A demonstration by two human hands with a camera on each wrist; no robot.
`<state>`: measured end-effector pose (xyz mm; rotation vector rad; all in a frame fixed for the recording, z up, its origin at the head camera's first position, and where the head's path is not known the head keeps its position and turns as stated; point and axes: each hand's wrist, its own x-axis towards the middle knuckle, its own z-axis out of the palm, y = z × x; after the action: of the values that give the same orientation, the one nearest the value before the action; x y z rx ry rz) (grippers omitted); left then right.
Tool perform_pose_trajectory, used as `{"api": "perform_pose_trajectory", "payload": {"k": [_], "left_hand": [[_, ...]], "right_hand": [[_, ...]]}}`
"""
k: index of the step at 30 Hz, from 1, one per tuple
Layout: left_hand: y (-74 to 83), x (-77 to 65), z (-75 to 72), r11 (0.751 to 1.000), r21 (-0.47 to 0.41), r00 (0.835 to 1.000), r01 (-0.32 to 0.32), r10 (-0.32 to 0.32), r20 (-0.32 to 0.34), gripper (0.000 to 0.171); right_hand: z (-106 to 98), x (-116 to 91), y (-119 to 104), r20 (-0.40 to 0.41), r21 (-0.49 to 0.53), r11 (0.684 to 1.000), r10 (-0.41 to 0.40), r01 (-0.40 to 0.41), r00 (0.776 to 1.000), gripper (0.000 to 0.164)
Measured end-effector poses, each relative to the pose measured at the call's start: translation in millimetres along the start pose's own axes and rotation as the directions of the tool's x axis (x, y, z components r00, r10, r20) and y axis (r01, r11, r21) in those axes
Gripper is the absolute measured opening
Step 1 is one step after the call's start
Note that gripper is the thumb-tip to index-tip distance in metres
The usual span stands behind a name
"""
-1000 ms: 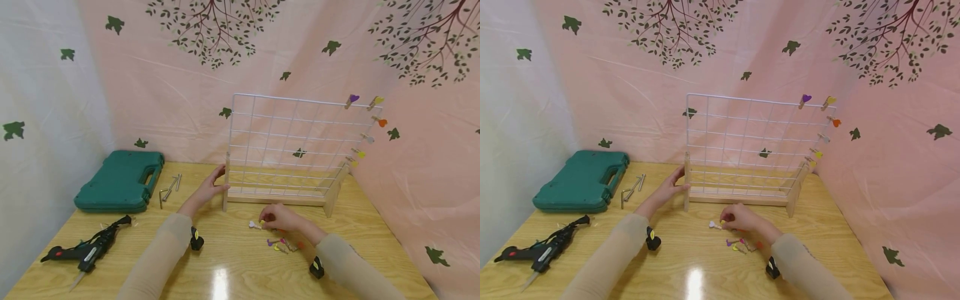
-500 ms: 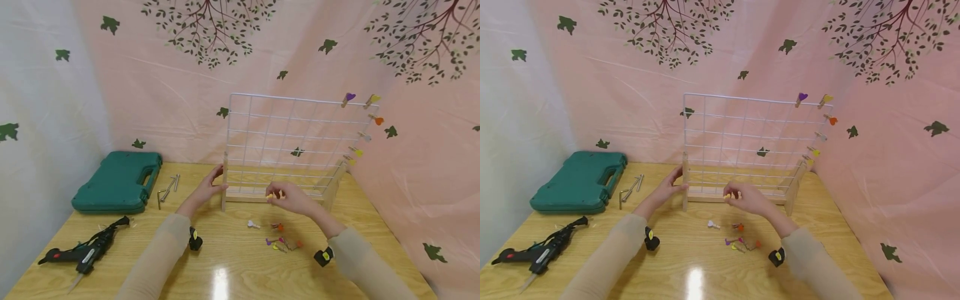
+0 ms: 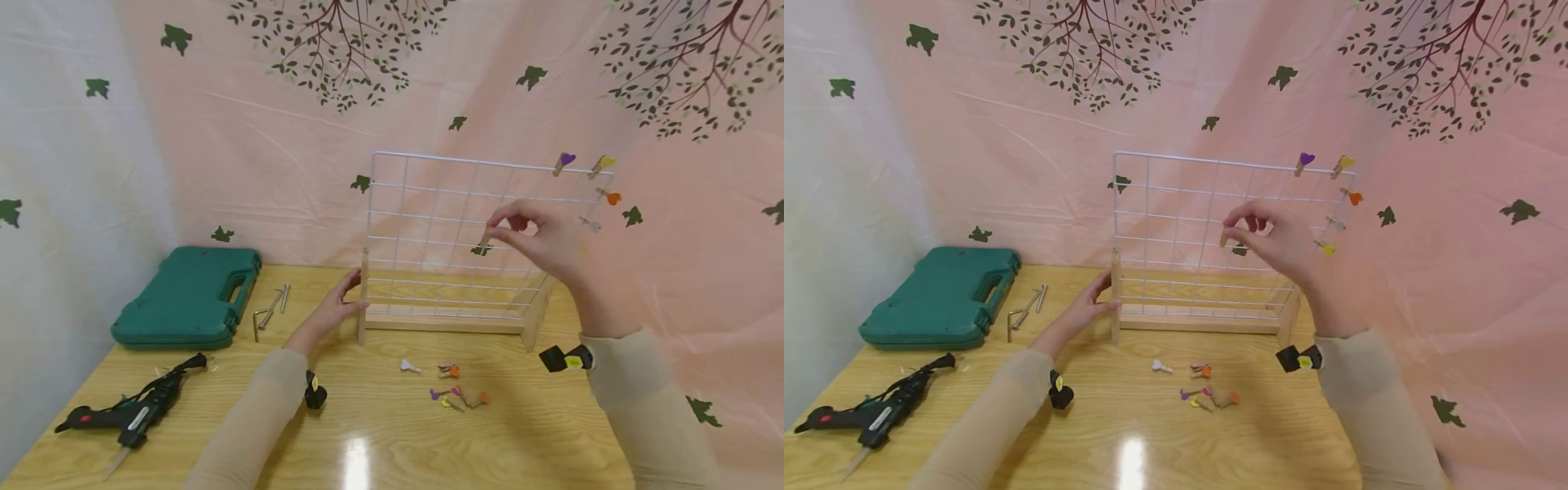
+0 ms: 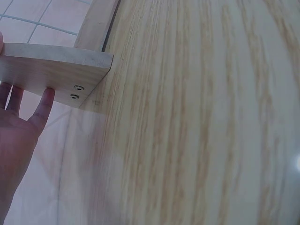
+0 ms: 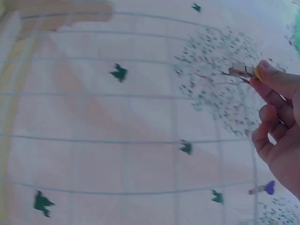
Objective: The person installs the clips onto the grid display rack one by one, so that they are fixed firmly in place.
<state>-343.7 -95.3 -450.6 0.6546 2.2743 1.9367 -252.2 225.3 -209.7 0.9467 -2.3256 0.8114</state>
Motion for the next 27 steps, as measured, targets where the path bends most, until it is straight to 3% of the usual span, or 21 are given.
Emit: {"api": "perform_pose_trajectory", "payload": {"k": [3, 6, 13, 20, 27], "left_hand": [[9.6, -3.7, -0.5, 1.0, -0.011, 1.0, -0.008, 0.008, 0.015, 0.074], [18.8, -7.8, -0.5, 1.0, 0.0, 1.0, -0.008, 0.008, 0.027, 0.074], [13.9, -6.4, -1.6, 1.0, -0.006, 1.0, -0.016, 0.016, 0.025, 0.074], [-7.3, 0.9, -2.5, 0.999, 0.023, 1.0, -0.025, 0.025, 0.009, 0.075], [0.5, -0.2, -1.1, 1.0, 0.011, 1.0, -0.011, 0.011, 0.018, 0.074]], "right_hand": [[-17, 14, -1, -0.113, -0.024, 1.0, 0.0, -0.003, 0.994, 0.008], [-28, 26, 3, -0.234, -0.049, 0.999, 0.002, -0.014, 0.972, 0.011], [-45, 52, 38, -0.395, -0.142, 0.985, 0.037, -0.101, 0.918, 0.017], [-53, 59, 53, -0.399, -0.142, 0.967, 0.139, -0.21, 0.907, 0.021], [-50, 60, 59, -0.343, -0.197, 0.949, 0.169, -0.247, 0.924, 0.019]]}}
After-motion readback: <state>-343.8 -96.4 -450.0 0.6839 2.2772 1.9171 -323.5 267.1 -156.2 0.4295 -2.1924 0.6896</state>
